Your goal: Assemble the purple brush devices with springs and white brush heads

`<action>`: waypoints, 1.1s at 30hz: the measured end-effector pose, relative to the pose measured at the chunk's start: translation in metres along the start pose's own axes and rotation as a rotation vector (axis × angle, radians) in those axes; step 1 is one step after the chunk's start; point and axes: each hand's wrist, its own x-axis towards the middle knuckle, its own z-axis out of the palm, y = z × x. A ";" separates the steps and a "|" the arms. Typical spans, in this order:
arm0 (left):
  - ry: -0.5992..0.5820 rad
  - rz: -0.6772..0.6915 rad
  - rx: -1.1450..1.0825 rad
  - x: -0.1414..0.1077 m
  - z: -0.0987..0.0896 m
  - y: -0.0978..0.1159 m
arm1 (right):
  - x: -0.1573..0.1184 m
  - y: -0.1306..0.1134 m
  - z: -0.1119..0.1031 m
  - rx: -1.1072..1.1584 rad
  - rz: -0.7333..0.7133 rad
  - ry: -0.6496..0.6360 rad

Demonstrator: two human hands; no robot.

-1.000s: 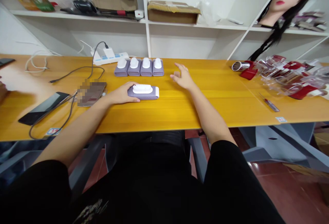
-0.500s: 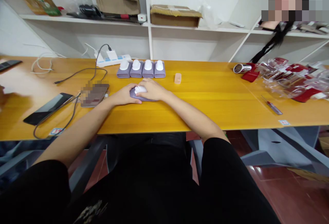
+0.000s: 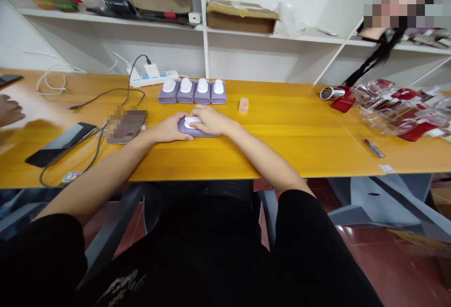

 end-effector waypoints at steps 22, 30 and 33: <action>0.046 0.082 -0.054 0.006 0.007 -0.009 | 0.011 0.006 0.016 -0.071 -0.245 -0.021; 0.055 0.091 -0.044 0.005 0.008 -0.009 | 0.002 0.010 0.007 0.034 -0.183 -0.003; 0.037 0.068 -0.025 0.003 0.007 -0.007 | -0.009 0.017 -0.004 0.051 -0.107 0.002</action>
